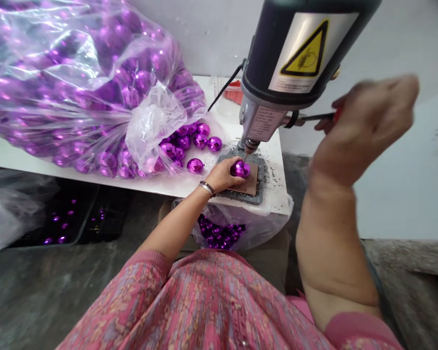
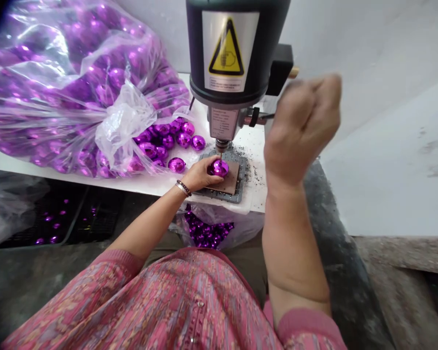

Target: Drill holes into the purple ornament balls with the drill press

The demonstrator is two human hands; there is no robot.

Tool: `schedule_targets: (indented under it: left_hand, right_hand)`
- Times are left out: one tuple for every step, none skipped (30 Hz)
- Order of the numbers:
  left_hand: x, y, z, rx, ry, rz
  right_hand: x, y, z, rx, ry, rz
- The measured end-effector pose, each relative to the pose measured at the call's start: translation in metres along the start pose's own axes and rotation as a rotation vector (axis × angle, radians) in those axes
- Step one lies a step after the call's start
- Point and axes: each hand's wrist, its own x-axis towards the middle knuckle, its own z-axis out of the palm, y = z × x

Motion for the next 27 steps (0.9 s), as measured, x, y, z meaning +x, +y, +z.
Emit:
schedule_targets:
  left_hand:
    - [-0.004, -0.001, -0.001, -0.006, -0.003, 0.034]
    - [-0.009, -0.003, -0.004, -0.009, -0.007, 0.081]
    - [-0.014, -0.005, -0.008, -0.01, -0.01, 0.127]
    - [-0.02, -0.008, -0.014, -0.011, -0.003, 0.16]
    - [-0.024, -0.012, -0.022, -0.006, 0.025, 0.169]
    - [-0.028, -0.017, -0.03, 0.011, 0.081, 0.146]
    - [-0.03, -0.022, -0.04, 0.042, 0.157, 0.092]
    - [-0.032, -0.028, -0.05, 0.094, 0.244, 0.009]
    - [-0.032, -0.034, -0.058, 0.167, 0.311, -0.092]
    - [-0.031, -0.039, -0.066, 0.248, 0.323, -0.196]
    - [-0.03, -0.044, -0.072, 0.322, 0.287, -0.294]
    - [-0.029, -0.048, -0.075, 0.383, 0.224, -0.378]
    - [-0.028, -0.051, -0.077, 0.425, 0.15, -0.445]
    - [-0.027, -0.052, -0.076, 0.448, 0.087, -0.49]
    - [-0.027, -0.052, -0.075, 0.452, 0.045, -0.508]
    - [-0.027, -0.051, -0.073, 0.437, 0.023, -0.502]
    - [-0.027, -0.049, -0.07, 0.401, 0.014, -0.479]
    - [-0.027, -0.048, -0.067, 0.341, 0.018, -0.439]
    - [-0.027, -0.047, -0.064, 0.258, 0.037, -0.385]
    - [-0.027, -0.045, -0.062, 0.153, 0.064, -0.325]
    - [-0.027, -0.044, -0.059, 0.033, 0.094, -0.266]
    - [-0.027, -0.043, -0.057, -0.088, 0.118, -0.215]
    - [-0.027, -0.043, -0.055, -0.198, 0.128, -0.173]
    - [-0.026, -0.041, -0.054, -0.286, 0.121, -0.144]
    - [-0.026, -0.04, -0.052, -0.347, 0.1, -0.129]
    - [-0.025, -0.038, -0.051, -0.38, 0.073, -0.12]
    - [-0.024, -0.036, -0.05, -0.388, 0.045, -0.11]
  right_hand:
    - [0.014, -0.005, 0.003, 0.023, -0.043, 0.075]
    - [0.024, -0.009, 0.006, 0.023, -0.064, 0.096]
    - [0.031, -0.012, 0.008, 0.036, -0.075, 0.116]
    - [0.035, -0.013, 0.01, 0.051, -0.073, 0.113]
    - [0.036, -0.014, 0.011, 0.073, -0.065, 0.102]
    - [0.035, -0.014, 0.011, 0.102, -0.056, 0.091]
    - [0.033, -0.013, 0.012, 0.131, -0.042, 0.08]
    - [0.031, -0.012, 0.012, 0.154, -0.026, 0.069]
    - [0.028, -0.012, 0.012, 0.169, -0.013, 0.064]
    - [0.027, -0.011, 0.011, 0.173, -0.01, 0.066]
    - [0.025, -0.011, 0.011, 0.17, -0.007, 0.069]
    - [0.024, -0.011, 0.011, 0.164, -0.008, 0.068]
    - [0.024, -0.012, 0.011, 0.157, -0.016, 0.065]
    - [0.023, -0.013, 0.011, 0.153, -0.023, 0.057]
    - [0.022, -0.014, 0.011, 0.154, -0.029, 0.049]
    - [0.021, -0.015, 0.011, 0.158, -0.035, 0.044]
    - [0.02, -0.015, 0.011, 0.167, -0.033, 0.036]
    - [0.019, -0.014, 0.011, 0.174, -0.03, 0.023]
    - [0.018, -0.013, 0.011, 0.178, -0.022, 0.006]
    - [0.018, -0.012, 0.01, 0.173, -0.023, -0.004]
    - [0.018, -0.01, 0.01, 0.16, -0.027, -0.013]
    - [0.018, -0.009, 0.009, 0.145, -0.03, -0.021]
    - [0.018, -0.008, 0.009, 0.128, -0.039, -0.021]
    - [0.019, -0.008, 0.009, 0.109, -0.046, -0.013]
    - [0.02, -0.009, 0.009, 0.092, -0.05, -0.005]
    - [0.021, -0.011, 0.01, 0.074, -0.056, 0.008]
    - [0.023, -0.015, 0.011, 0.051, -0.06, 0.033]
